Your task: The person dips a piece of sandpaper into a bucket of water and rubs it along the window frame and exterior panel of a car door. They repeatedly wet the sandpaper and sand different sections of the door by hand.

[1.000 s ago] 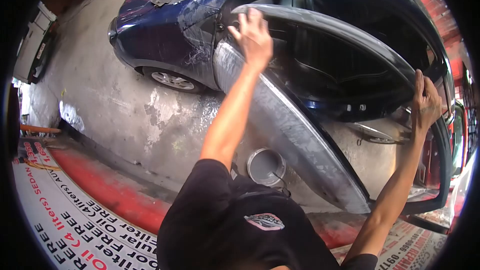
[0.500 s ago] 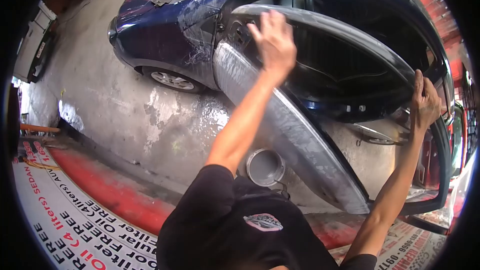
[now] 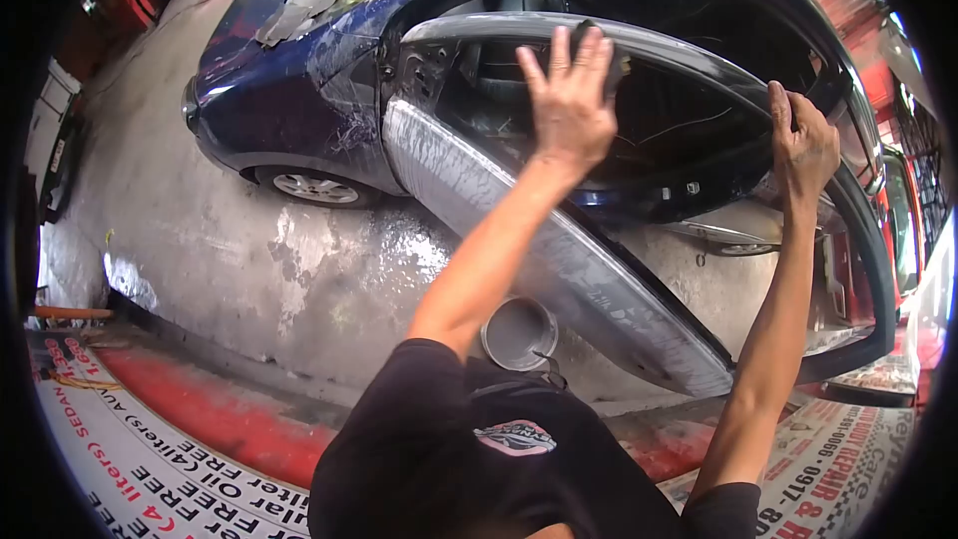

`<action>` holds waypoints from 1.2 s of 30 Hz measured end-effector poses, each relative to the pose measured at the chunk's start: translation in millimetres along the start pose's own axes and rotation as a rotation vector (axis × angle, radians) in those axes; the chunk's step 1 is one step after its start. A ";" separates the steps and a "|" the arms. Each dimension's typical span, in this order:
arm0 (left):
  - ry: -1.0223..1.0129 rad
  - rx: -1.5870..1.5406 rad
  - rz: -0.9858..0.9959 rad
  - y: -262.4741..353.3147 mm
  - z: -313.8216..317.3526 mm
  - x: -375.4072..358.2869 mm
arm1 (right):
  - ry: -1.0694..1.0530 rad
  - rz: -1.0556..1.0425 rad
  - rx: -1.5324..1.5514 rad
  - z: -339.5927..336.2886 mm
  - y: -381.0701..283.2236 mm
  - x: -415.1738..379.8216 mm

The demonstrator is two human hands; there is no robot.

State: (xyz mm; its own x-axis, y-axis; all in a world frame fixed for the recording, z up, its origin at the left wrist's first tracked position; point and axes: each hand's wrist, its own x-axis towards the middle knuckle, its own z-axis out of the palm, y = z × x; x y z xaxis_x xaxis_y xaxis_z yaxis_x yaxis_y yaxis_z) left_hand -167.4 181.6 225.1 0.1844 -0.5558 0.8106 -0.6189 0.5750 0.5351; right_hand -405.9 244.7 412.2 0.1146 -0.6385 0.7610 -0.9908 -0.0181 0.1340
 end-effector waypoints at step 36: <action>-0.016 0.105 -0.040 -9.3 -8.9 10.4 | -0.005 -0.058 -0.098 -3.6 -6.7 -1.7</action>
State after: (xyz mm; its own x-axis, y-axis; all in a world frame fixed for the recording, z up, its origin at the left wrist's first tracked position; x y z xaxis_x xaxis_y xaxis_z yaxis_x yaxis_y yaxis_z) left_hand -152.9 175.9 230.7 0.1990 -0.5874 0.7845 -0.6878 0.4865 0.5388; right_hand -399.3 248.7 412.3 0.1711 -0.6420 0.7473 -0.9708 0.0197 0.2391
